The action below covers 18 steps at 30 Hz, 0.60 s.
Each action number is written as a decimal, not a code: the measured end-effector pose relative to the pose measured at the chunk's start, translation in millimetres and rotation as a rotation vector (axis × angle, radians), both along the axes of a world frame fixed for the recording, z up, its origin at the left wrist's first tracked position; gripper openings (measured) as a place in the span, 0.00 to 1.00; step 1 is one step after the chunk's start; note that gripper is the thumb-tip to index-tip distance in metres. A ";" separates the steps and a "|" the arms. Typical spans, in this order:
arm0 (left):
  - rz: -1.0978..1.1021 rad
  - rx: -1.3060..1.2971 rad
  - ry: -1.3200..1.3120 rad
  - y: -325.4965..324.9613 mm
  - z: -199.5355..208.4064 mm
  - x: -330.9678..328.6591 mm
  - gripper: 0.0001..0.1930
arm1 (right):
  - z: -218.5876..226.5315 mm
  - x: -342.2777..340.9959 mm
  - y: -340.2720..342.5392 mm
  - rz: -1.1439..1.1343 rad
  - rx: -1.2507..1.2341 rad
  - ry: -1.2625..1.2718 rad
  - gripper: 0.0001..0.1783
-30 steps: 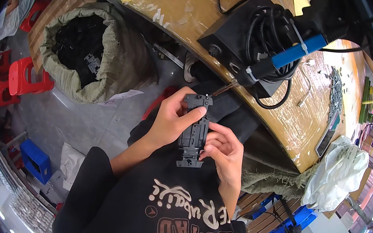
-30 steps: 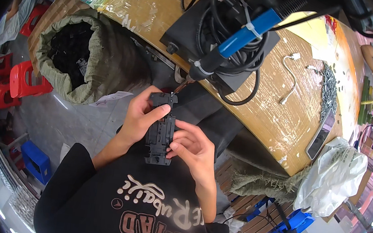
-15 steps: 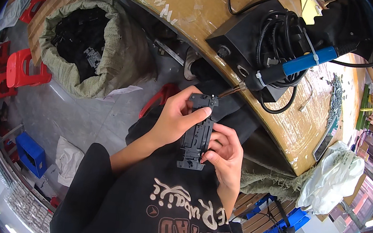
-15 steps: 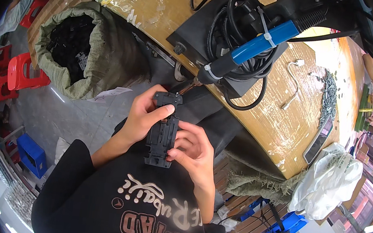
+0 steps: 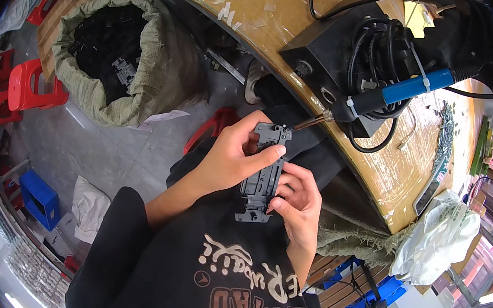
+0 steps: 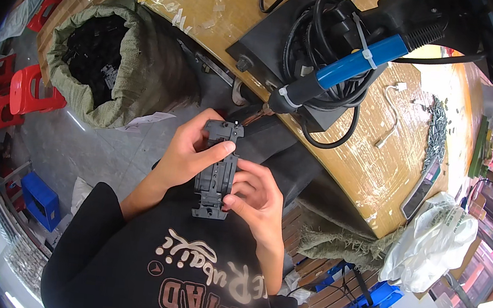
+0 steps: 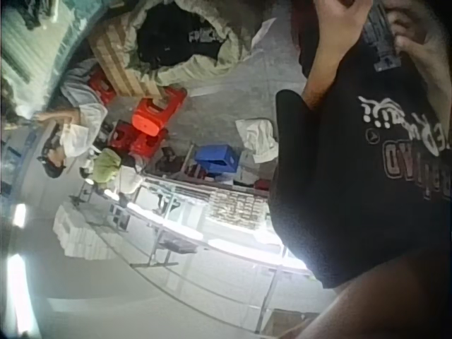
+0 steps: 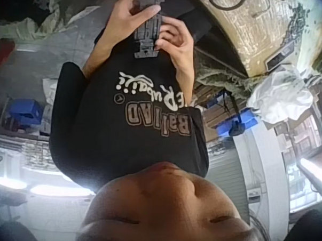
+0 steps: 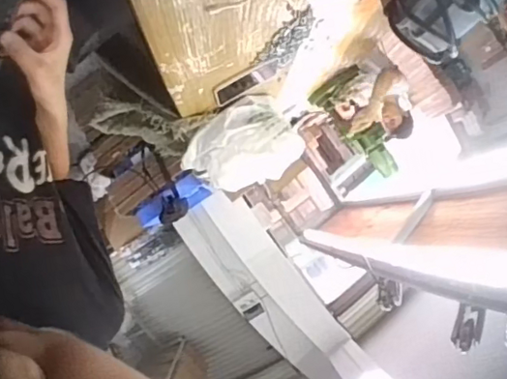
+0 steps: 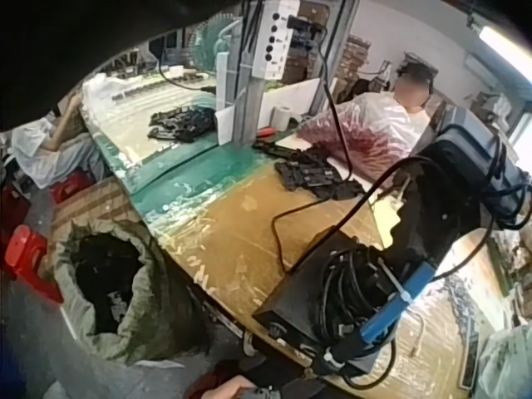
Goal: The recorder is assembling small plastic housing components by inserting screws into pre-drilled holes.
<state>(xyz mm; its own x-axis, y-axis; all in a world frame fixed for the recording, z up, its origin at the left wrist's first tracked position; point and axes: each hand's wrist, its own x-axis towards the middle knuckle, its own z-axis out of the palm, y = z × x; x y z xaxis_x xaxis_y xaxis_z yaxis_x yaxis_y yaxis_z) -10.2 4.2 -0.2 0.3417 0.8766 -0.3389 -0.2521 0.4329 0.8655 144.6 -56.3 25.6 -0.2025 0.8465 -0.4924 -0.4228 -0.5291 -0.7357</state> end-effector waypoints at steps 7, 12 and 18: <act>0.006 0.134 0.101 -2.2 0.9 2.9 0.14 | -1.2 0.6 -1.4 -0.004 -0.002 0.003 0.28; -0.025 0.162 0.122 0.8 -4.6 -0.3 0.14 | -5.6 0.7 0.8 0.012 -0.008 -0.003 0.29; -0.086 0.252 0.094 4.6 -3.0 -5.3 0.15 | -4.1 -0.4 1.1 0.061 0.046 -0.016 0.31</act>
